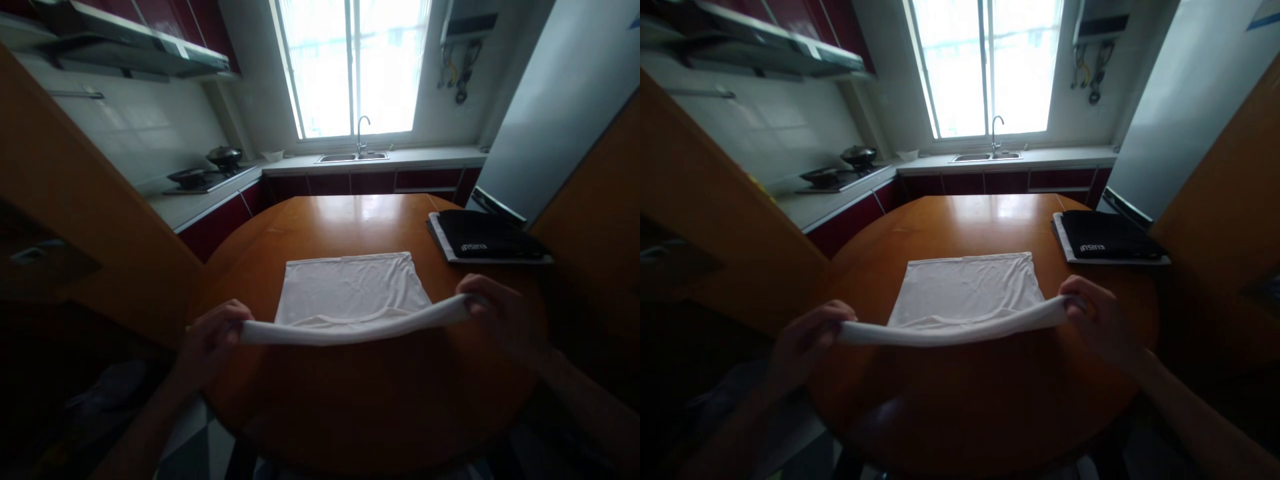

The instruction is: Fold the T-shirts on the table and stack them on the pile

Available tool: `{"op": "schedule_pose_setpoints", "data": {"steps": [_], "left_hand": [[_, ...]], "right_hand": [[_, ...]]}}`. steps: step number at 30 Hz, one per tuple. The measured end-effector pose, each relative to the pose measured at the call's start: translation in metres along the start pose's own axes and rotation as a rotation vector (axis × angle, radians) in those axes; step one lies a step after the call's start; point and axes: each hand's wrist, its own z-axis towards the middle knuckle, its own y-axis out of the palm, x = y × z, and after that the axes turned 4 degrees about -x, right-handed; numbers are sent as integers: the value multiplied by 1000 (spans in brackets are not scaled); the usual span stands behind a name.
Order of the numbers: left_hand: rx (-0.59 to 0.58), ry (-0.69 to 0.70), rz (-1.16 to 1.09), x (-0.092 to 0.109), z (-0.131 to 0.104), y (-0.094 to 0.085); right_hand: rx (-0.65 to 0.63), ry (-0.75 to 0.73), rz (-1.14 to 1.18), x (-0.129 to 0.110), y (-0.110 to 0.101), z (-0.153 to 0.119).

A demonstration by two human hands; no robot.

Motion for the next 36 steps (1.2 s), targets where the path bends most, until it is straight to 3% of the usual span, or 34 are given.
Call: {"op": "schedule_pose_setpoints", "data": {"steps": [4,7,11,14,18,21,25,31,36], "left_hand": [[108,-185,15,-21,58,9],[21,-236,6,-59,102,29],[-171,-227,58,-113,131,56],[-209,-233,56,-134,142,60],[-207,-209,66,-140,163,55],[-238,-215,96,-144,173,62],[-232,-235,118,-147,171,72],[-166,-231,125,-144,171,69],[-148,-231,151,-158,174,84]], "right_hand": [[77,129,-2,25,19,66],[23,212,-12,59,49,107],[-114,353,-96,101,82,126],[-146,358,-88,120,85,130],[-121,360,-77,134,80,145],[-116,397,-144,141,90,155],[-127,438,-232,145,105,156],[-73,396,-225,147,99,159],[-119,410,-329,157,107,158]]}}
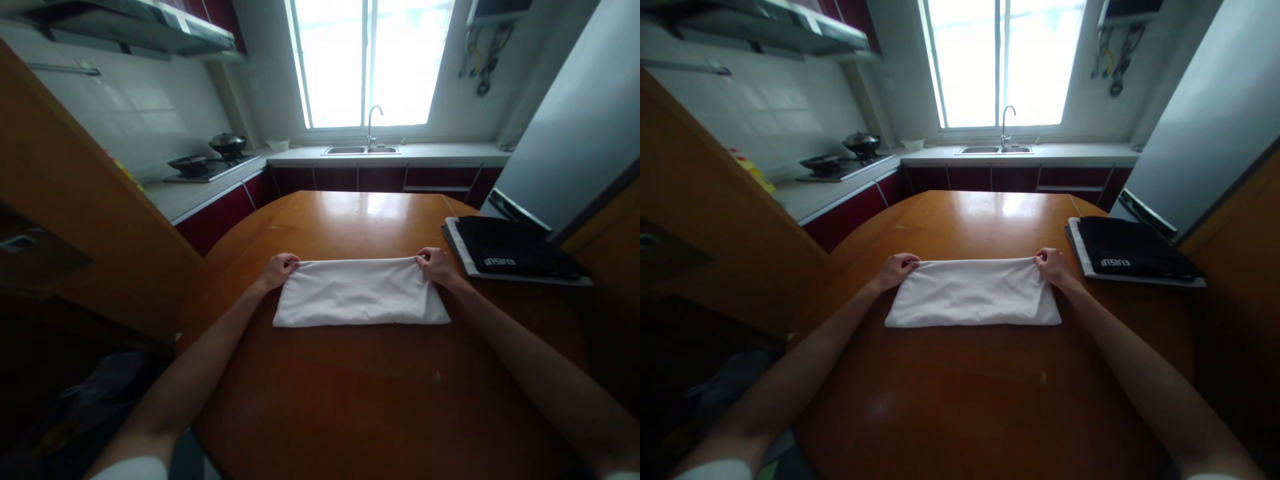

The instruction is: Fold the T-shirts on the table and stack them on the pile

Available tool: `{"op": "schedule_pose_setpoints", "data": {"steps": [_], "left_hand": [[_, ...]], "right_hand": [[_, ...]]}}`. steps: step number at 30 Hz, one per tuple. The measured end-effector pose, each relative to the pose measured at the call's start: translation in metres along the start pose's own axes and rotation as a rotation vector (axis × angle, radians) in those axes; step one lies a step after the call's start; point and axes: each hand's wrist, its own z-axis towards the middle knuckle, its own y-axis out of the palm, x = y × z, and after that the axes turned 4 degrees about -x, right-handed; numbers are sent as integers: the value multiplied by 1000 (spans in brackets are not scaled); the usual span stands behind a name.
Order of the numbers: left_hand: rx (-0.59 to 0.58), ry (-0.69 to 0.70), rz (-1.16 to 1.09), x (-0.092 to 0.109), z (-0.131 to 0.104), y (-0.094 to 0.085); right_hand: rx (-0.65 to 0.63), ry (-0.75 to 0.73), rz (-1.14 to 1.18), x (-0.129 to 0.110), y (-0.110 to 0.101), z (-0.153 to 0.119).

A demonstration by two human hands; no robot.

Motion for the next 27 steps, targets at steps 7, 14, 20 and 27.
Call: {"op": "schedule_pose_setpoints", "data": {"steps": [7,14,20,27], "left_hand": [[-21,-43,57,-5,5,6],[-141,-105,133,3,23,-5],[130,-75,324,47,2,13],[-219,279,336,123,-48,91]], "right_hand": [[0,11,-100,3,11,-5],[-15,36,-103,0,9,-4],[155,-118,-240,-37,5,-34],[-118,-494,-190,-101,50,-102]]}}
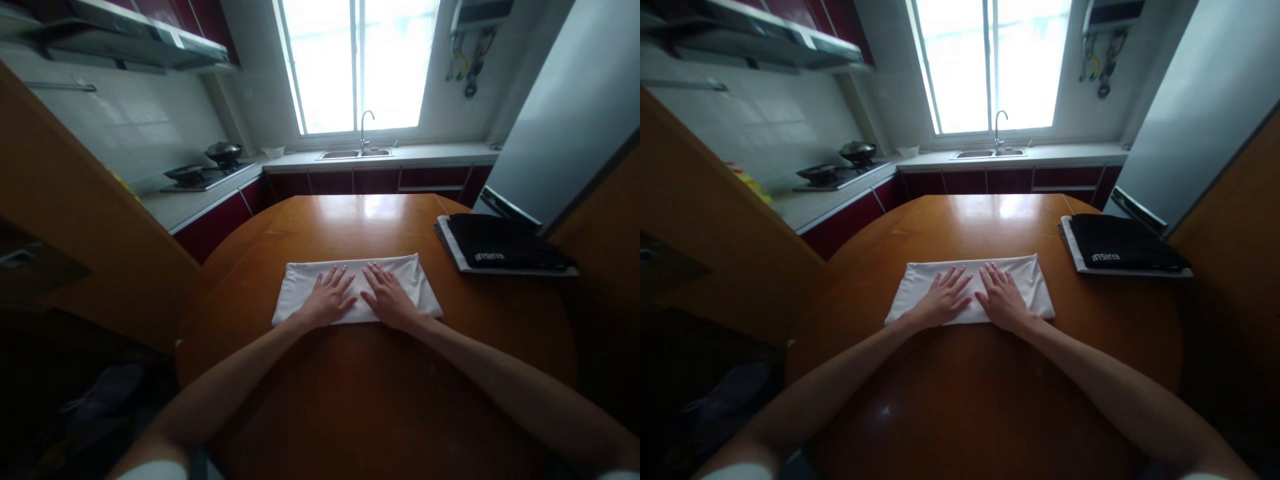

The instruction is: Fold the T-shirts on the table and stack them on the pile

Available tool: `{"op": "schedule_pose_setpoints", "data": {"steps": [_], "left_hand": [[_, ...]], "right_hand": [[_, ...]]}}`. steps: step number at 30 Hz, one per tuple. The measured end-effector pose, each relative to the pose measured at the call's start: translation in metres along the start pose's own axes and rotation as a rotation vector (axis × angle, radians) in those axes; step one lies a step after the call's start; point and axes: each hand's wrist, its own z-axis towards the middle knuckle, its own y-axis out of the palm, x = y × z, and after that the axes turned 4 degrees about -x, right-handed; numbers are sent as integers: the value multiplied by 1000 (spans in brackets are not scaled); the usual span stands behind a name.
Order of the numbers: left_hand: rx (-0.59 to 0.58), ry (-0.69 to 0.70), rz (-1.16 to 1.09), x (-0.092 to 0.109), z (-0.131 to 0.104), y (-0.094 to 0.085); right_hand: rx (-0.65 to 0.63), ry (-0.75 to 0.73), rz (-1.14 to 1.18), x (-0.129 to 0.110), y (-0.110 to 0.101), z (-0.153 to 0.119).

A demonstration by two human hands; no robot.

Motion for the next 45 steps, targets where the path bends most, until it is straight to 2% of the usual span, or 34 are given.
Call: {"op": "schedule_pose_setpoints", "data": {"steps": [2,4,6,9,11,14,19,24,27,30,35,39,42,45], "left_hand": [[-97,-18,0,5,-1,5],[-118,-29,-15,0,0,4],[-61,-34,-20,-9,4,-1],[36,-83,28,-22,12,-4],[15,-132,48,-31,14,-4],[-49,-162,31,-41,14,-4],[-64,-253,92,-59,8,-10],[-97,-312,88,-67,7,-10],[-75,-353,86,-72,8,-7],[-57,-380,77,-87,9,-7],[98,-474,3,-133,6,-17],[137,-499,-30,-165,0,-28],[187,-517,-55,-173,-1,-29],[226,-525,-87,-172,1,-26]], "right_hand": [[-121,-6,3,-8,11,-4],[-175,9,16,-8,15,-3],[-161,31,33,-2,11,2],[-64,73,26,15,1,12],[-28,140,-12,30,-4,18],[-81,244,-51,48,-4,21],[-50,282,-87,57,-5,24],[-150,322,-98,70,-7,25],[-114,353,-86,84,-6,23],[-119,369,-40,100,-5,22],[16,422,20,123,-6,26],[11,452,37,135,-4,27],[25,446,35,140,-2,27],[30,416,29,144,-1,28]]}}
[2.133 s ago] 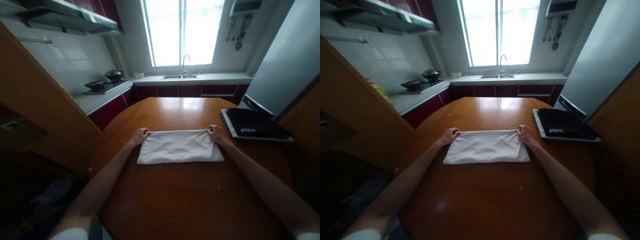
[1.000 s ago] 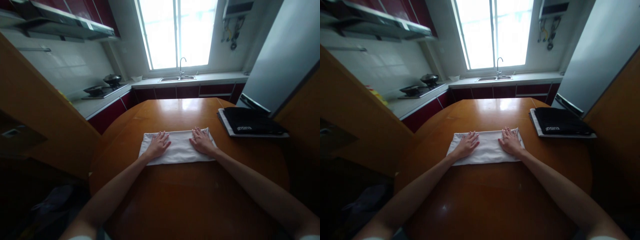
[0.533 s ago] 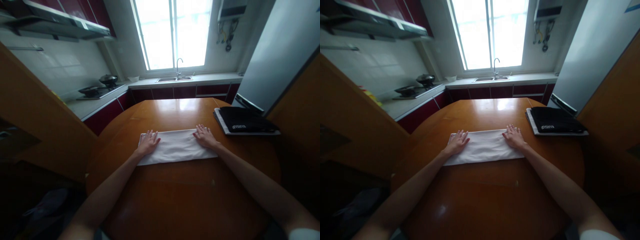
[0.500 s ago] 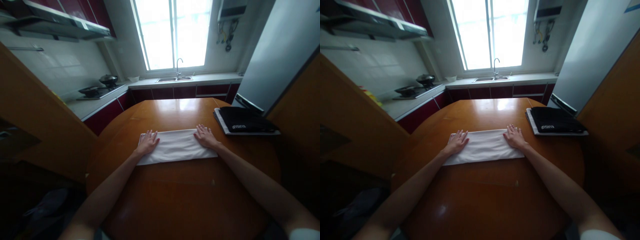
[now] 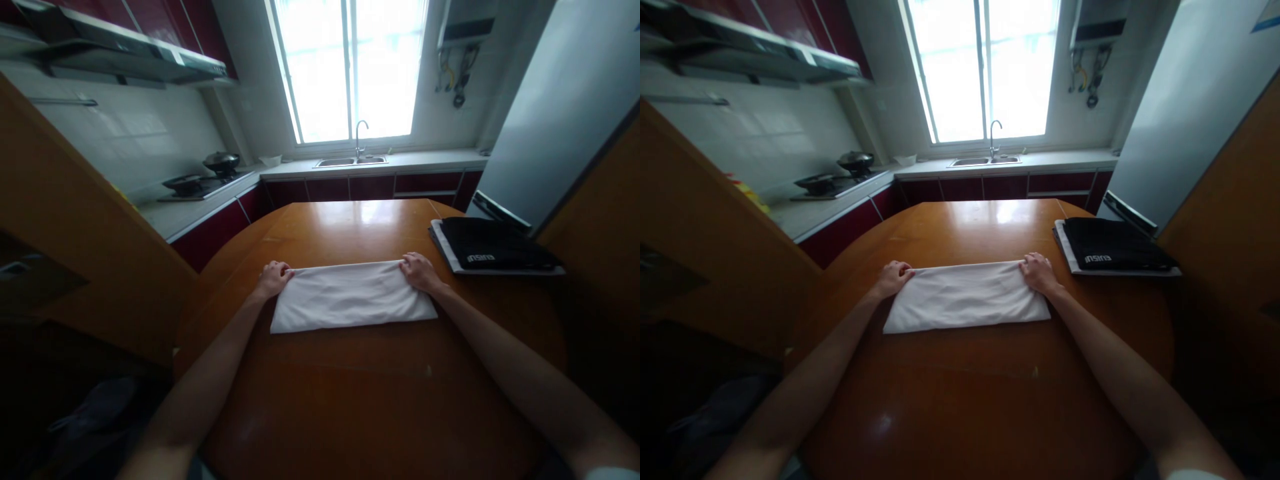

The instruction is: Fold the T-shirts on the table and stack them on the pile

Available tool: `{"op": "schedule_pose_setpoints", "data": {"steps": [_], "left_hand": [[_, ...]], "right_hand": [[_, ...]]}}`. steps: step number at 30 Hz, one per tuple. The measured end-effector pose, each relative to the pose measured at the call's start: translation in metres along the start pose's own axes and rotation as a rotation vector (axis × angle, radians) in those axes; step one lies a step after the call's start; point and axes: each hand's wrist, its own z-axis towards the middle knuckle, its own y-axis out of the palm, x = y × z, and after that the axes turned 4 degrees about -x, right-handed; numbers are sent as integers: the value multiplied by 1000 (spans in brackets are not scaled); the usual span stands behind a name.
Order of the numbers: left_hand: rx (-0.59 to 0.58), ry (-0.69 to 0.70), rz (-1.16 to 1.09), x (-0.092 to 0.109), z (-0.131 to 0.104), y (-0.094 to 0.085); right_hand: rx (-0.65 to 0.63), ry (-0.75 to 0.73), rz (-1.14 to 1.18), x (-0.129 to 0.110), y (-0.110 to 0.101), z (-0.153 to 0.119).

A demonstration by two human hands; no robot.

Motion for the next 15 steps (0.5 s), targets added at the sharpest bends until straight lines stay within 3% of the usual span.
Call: {"op": "schedule_pose_setpoints", "data": {"steps": [11,15], "left_hand": [[40,69,-336,6,-1,-4],[20,104,-401,8,0,-6]], "right_hand": [[82,-46,23,-4,-7,-1],[91,-6,163,-8,-16,-1]]}}
